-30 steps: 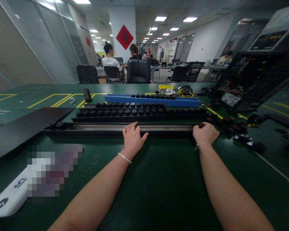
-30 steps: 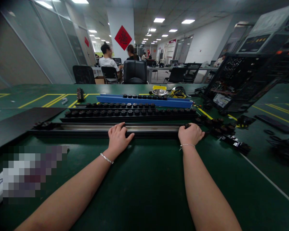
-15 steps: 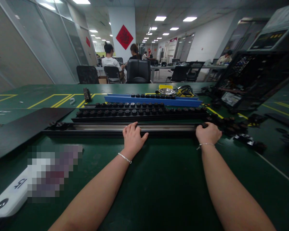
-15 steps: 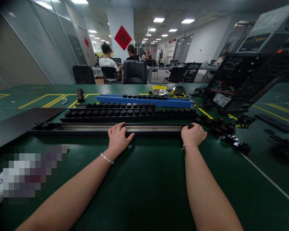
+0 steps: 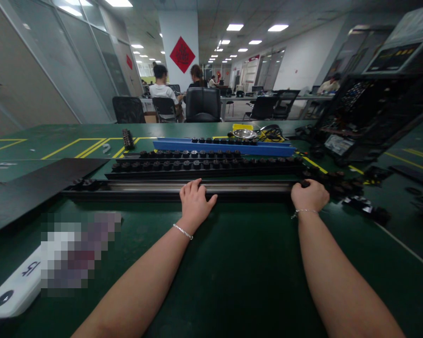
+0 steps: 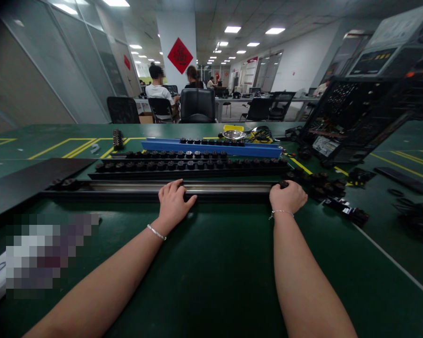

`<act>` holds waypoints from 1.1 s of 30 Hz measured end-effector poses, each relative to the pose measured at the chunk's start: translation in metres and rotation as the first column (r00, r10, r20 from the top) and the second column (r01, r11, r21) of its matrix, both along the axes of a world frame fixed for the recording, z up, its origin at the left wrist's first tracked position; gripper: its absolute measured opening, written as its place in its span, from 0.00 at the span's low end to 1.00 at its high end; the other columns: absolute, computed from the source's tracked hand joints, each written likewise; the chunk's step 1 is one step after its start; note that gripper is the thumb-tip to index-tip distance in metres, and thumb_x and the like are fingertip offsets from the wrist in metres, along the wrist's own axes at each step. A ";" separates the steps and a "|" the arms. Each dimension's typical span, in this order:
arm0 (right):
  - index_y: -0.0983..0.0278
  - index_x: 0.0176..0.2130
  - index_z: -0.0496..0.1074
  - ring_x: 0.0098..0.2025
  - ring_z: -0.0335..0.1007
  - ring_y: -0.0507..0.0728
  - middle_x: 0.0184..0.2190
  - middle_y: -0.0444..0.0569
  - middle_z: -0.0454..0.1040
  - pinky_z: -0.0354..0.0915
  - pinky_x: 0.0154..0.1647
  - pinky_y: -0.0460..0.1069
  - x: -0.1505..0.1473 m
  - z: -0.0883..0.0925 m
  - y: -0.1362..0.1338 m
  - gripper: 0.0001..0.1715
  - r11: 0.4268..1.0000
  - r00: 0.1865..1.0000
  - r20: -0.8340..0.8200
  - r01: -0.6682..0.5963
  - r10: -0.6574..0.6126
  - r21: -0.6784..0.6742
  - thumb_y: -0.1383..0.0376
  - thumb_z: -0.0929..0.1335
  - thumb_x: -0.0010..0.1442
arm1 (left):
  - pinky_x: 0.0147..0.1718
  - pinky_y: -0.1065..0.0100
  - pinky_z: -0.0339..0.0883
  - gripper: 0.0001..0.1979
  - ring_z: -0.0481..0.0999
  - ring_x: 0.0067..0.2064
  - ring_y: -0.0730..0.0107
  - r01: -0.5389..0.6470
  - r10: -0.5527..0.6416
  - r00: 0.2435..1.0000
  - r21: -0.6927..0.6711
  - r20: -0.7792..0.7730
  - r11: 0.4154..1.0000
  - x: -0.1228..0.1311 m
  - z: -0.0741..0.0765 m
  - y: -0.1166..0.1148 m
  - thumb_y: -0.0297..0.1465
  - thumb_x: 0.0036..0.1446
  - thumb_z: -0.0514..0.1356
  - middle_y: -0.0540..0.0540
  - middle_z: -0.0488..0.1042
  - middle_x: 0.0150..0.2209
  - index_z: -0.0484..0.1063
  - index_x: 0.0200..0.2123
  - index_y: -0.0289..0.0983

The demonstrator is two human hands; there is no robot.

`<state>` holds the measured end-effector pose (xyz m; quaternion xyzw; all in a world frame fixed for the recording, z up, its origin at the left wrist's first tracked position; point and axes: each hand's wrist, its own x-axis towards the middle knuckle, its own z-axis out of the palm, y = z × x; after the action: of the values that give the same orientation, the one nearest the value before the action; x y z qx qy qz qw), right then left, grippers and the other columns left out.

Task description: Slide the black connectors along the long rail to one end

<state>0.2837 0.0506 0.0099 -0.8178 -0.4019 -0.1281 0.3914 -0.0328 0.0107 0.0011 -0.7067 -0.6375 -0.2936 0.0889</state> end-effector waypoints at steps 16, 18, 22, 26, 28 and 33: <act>0.70 0.40 0.76 0.41 0.67 0.63 0.37 0.60 0.74 0.60 0.45 0.54 0.012 0.003 0.000 0.21 0.998 0.999 0.000 0.040 -0.040 -0.047 0.66 0.63 0.48 | 0.56 0.51 0.52 0.15 0.61 0.58 0.52 -0.005 0.006 1.000 0.014 -0.020 1.000 0.000 0.000 0.000 0.44 0.54 0.57 0.42 0.67 0.56 0.72 0.35 0.40; 0.71 0.41 0.75 0.42 0.67 0.63 0.37 0.59 0.74 0.59 0.47 0.54 0.015 0.002 0.000 0.21 0.999 0.999 0.013 0.033 -0.032 -0.036 0.66 0.63 0.47 | 0.56 0.51 0.52 0.14 0.61 0.57 0.52 -0.011 0.012 1.000 0.013 -0.015 1.000 0.001 0.000 0.000 0.44 0.53 0.57 0.42 0.67 0.56 0.72 0.34 0.39; 0.71 0.40 0.75 0.43 0.66 0.62 0.38 0.59 0.74 0.59 0.49 0.54 0.021 0.001 0.002 0.21 1.000 1.000 0.027 0.003 -0.002 -0.014 0.67 0.64 0.47 | 0.56 0.51 0.52 0.14 0.61 0.57 0.52 -0.008 0.008 1.000 0.016 -0.013 1.000 0.001 0.000 0.000 0.43 0.53 0.58 0.42 0.67 0.56 0.72 0.35 0.40; 0.71 0.41 0.75 0.43 0.66 0.62 0.38 0.59 0.74 0.59 0.51 0.56 0.025 0.000 0.003 0.20 1.000 1.000 0.008 -0.004 0.004 -0.010 0.68 0.65 0.47 | 0.56 0.51 0.52 0.14 0.61 0.57 0.52 -0.008 0.008 1.000 0.014 -0.021 1.000 0.001 0.000 0.000 0.44 0.53 0.57 0.42 0.67 0.56 0.72 0.34 0.39; 0.71 0.41 0.75 0.44 0.66 0.62 0.39 0.59 0.74 0.59 0.52 0.56 0.025 0.000 0.003 0.20 1.000 1.000 -0.002 -0.001 0.001 -0.015 0.67 0.65 0.47 | 0.56 0.51 0.52 0.15 0.61 0.57 0.52 -0.012 0.013 1.000 0.019 -0.026 1.000 0.001 0.000 0.000 0.44 0.53 0.58 0.42 0.67 0.56 0.72 0.35 0.39; 0.71 0.42 0.75 0.45 0.65 0.61 0.40 0.59 0.74 0.59 0.52 0.54 0.027 0.002 0.003 0.22 0.999 0.999 -0.032 0.001 -0.003 -0.053 0.65 0.65 0.48 | 0.56 0.51 0.52 0.15 0.61 0.57 0.52 -0.016 0.016 0.999 0.023 -0.027 1.000 0.002 0.001 -0.001 0.44 0.53 0.57 0.42 0.67 0.56 0.72 0.35 0.39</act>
<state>0.3108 0.0533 0.0116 -0.8302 -0.3980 -0.1046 0.3761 -0.0310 0.0093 0.0023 -0.7045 -0.6385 -0.2903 0.1081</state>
